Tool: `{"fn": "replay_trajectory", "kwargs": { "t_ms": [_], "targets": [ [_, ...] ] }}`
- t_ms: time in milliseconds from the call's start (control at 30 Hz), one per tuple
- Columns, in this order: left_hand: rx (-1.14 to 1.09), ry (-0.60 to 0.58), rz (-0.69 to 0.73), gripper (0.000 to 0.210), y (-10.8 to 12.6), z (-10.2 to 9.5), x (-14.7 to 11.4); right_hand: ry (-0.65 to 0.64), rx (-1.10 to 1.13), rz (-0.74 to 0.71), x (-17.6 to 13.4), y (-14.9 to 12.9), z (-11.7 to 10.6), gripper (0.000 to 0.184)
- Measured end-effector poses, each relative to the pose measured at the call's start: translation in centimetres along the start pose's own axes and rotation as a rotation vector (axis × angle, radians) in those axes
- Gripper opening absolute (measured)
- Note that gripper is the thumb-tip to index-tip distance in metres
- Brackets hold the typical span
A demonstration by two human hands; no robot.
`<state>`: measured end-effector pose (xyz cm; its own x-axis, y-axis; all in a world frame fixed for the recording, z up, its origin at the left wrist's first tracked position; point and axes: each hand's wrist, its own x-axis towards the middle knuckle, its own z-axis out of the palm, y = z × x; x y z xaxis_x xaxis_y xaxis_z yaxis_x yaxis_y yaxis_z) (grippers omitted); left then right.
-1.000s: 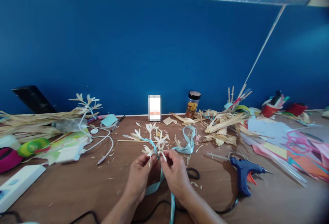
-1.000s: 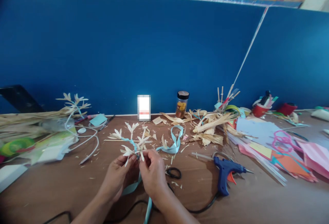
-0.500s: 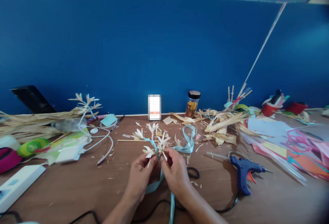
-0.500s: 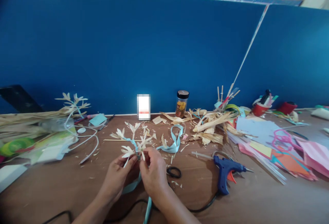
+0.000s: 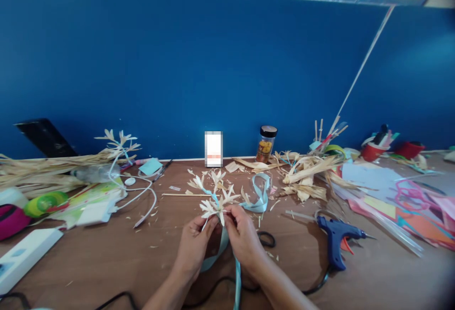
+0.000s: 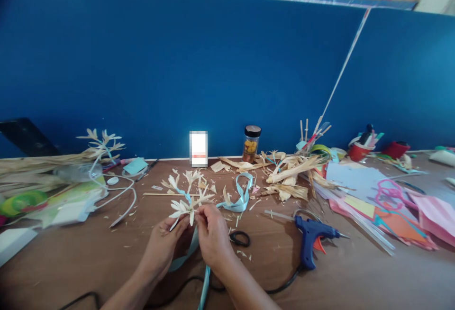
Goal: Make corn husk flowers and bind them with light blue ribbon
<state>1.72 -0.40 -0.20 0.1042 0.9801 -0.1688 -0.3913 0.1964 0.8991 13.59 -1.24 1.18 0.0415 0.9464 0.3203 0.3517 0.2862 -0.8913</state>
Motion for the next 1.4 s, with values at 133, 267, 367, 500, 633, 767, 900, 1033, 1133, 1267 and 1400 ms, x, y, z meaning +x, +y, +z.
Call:
{"fn": "replay_trajectory", "kwargs": {
  "t_ms": [133,267,367,500,633,767,900,1033,1133,1267,1400],
  "targets": [
    [0.023,-0.014,0.008,0.021,0.1,0.0,-0.1,-0.004,0.02,0.001,-0.1,0.3,0.1,0.013],
    [0.059,-0.015,0.033,0.019,0.2,-0.1,-0.1,-0.022,0.001,0.009,-0.2,0.3,0.2,0.014],
    [0.066,-0.006,-0.004,0.021,0.2,-0.2,-0.1,-0.04,-0.037,-0.014,-0.3,0.2,0.2,0.013],
    [0.047,-0.037,0.008,0.017,0.4,-0.1,-0.1,-0.034,-0.104,-0.034,-0.2,0.2,0.0,0.011],
    [-0.013,-0.068,0.041,0.018,1.0,0.5,-0.3,-0.007,-0.07,0.003,-0.3,0.2,0.2,0.01],
    [-0.06,-0.112,-0.017,0.026,1.5,0.9,-0.5,0.032,-0.071,0.025,-0.3,0.3,0.3,0.009],
    [-0.075,-0.13,0.016,0.024,1.3,0.8,-0.4,-0.017,-0.057,-0.012,-0.2,0.0,0.2,0.012],
    [-0.091,-0.116,0.039,0.024,1.1,0.6,-0.2,-0.059,-0.011,-0.024,-0.1,-0.2,0.1,0.013],
    [-0.114,-0.065,0.029,0.025,1.1,0.3,0.0,-0.059,-0.012,-0.014,-0.2,0.0,0.2,0.011],
    [-0.151,-0.066,-0.014,0.026,0.8,0.0,0.1,-0.071,-0.008,0.003,-0.1,0.2,0.3,0.014],
    [-0.206,-0.084,-0.047,0.028,0.4,0.1,0.0,-0.078,0.052,0.014,0.0,0.1,0.2,0.013]
  ]
}}
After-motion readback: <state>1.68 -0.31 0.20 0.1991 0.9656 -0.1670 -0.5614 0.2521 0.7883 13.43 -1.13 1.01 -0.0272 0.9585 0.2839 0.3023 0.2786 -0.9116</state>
